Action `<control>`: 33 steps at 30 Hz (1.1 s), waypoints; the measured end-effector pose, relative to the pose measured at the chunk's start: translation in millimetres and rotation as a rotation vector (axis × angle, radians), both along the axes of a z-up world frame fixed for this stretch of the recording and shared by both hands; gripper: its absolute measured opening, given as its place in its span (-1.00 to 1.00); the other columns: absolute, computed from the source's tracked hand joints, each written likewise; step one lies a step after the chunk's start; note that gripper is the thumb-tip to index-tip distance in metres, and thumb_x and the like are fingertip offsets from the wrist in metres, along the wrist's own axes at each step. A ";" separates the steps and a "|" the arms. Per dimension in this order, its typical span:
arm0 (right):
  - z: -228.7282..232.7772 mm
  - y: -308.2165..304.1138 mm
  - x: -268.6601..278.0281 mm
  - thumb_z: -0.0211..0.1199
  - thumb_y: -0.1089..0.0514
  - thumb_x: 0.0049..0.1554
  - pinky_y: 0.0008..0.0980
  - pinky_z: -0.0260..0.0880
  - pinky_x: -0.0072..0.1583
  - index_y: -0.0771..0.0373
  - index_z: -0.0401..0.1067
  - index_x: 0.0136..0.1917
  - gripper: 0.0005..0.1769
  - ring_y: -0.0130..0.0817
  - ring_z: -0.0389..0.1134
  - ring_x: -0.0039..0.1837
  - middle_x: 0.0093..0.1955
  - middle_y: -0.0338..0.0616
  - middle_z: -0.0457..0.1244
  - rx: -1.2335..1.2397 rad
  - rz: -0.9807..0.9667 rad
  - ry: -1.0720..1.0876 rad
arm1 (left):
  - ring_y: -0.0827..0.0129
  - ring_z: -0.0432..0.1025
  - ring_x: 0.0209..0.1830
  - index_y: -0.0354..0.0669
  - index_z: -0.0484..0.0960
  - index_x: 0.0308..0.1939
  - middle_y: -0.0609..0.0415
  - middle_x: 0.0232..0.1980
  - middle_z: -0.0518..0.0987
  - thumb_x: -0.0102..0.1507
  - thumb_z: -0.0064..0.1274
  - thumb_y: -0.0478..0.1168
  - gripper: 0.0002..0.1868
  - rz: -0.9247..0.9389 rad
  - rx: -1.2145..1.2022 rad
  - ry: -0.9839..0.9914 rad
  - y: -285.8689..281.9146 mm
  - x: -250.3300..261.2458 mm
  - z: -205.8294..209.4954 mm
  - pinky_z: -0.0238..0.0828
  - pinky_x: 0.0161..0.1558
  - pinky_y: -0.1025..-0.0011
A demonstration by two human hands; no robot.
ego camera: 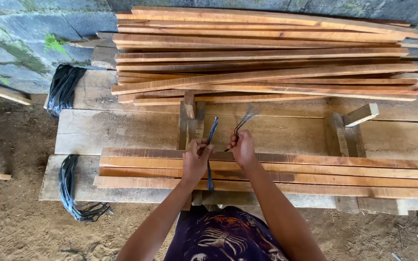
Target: Bundling thin wood strips together using ties in a woodworking workshop.
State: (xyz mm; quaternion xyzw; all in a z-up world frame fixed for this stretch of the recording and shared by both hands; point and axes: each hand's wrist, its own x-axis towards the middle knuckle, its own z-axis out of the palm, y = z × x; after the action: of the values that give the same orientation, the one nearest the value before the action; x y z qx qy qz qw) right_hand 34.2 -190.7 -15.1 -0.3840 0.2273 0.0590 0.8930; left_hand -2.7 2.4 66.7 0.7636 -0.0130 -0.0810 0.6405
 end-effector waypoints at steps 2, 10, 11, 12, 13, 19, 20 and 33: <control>-28.5 -8.3 9.0 -0.05 0.09 0.29 -0.19 0.18 -0.13 0.18 0.19 -0.04 -0.87 -0.35 0.03 -0.18 -0.18 -0.24 0.02 0.030 0.003 0.069 | 0.13 0.63 -0.09 -0.34 0.50 0.15 -0.13 -0.14 0.70 0.46 -0.05 -0.20 -0.72 0.002 0.001 0.013 -1.2 1.3 -6.6 0.59 -0.13 0.09; -0.4 -1.7 -2.7 0.10 0.26 0.32 -0.30 0.35 -0.07 0.44 0.43 -0.07 -0.81 -0.36 0.16 -0.13 -0.17 -0.12 0.13 -0.101 0.049 0.065 | 0.19 0.64 -0.06 -0.32 0.52 0.10 -0.12 -0.11 0.73 0.44 0.03 -0.15 -0.71 0.001 -0.026 0.059 -0.7 2.6 -6.8 0.61 -0.06 0.17; -4.8 -2.7 -4.9 0.17 0.27 0.29 -0.29 0.41 -0.01 0.45 0.45 0.02 -0.85 -0.32 0.26 -0.12 -0.11 -0.02 0.23 -0.106 0.052 0.015 | 0.16 0.64 -0.03 -0.34 0.54 0.11 -0.14 -0.09 0.73 0.43 0.06 -0.12 -0.67 -0.012 -0.027 0.063 0.2 2.8 -6.4 0.62 -0.03 0.15; -9.0 -3.8 -7.2 0.24 0.29 0.27 -0.27 0.48 0.04 0.46 0.47 0.11 -0.82 -0.28 0.36 -0.10 -0.06 0.07 0.34 -0.111 0.056 -0.035 | 0.13 0.63 -0.01 -0.35 0.55 0.11 -0.15 -0.08 0.73 0.43 0.08 -0.09 -0.64 -0.024 -0.028 0.067 1.1 2.9 -5.9 0.63 0.00 0.13; -8.7 -2.2 -9.2 0.24 0.29 0.27 -0.27 0.48 0.04 0.46 0.47 0.11 -0.82 -0.28 0.36 -0.10 -0.06 0.07 0.34 -0.112 0.054 -0.035 | 0.13 0.63 -0.01 -0.35 0.55 0.11 -0.15 -0.08 0.73 0.43 0.08 -0.09 -0.64 -0.026 -0.028 0.067 1.1 3.6 -7.8 0.63 0.00 0.13; -20.4 1.5 -12.2 0.31 0.31 0.21 -0.31 0.54 0.01 0.34 0.41 0.04 -0.86 -0.18 0.50 -0.11 -0.10 0.03 0.41 -0.160 0.076 -0.102 | 0.13 0.62 -0.02 -0.36 0.56 0.11 -0.19 -0.06 0.72 0.42 0.12 -0.06 -0.61 -0.124 -0.084 0.103 -3.2 16.9 -18.1 0.61 -0.01 0.09; -27.6 -0.2 -10.5 0.33 0.31 0.20 -0.29 0.55 0.00 0.34 0.42 -0.02 -0.88 -0.16 0.50 -0.13 -0.14 0.05 0.41 -0.159 0.071 -0.093 | 0.12 0.62 -0.03 -0.34 0.58 0.09 -0.16 -0.09 0.72 0.41 0.13 -0.07 -0.63 -0.164 -0.060 0.104 -3.7 21.5 -14.5 0.61 -0.04 0.09; 1.7 7.3 -14.1 0.43 0.38 0.08 -0.39 0.48 -0.17 0.37 0.52 -0.19 -0.91 -0.25 0.43 -0.30 -0.30 0.00 0.38 -0.243 0.047 -0.039 | 0.17 0.64 -0.17 -0.35 0.61 0.07 -0.27 -0.14 0.68 0.42 0.12 -0.19 -0.73 -0.139 -0.008 0.040 -20.6 21.5 -31.1 0.66 -0.22 0.22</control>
State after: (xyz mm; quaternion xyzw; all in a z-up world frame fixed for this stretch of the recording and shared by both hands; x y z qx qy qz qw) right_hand 20.1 -183.4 -13.4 -0.4956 0.2063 0.0446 0.8425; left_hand 18.8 -18.3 35.6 0.7564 -0.0535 -0.1405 0.6366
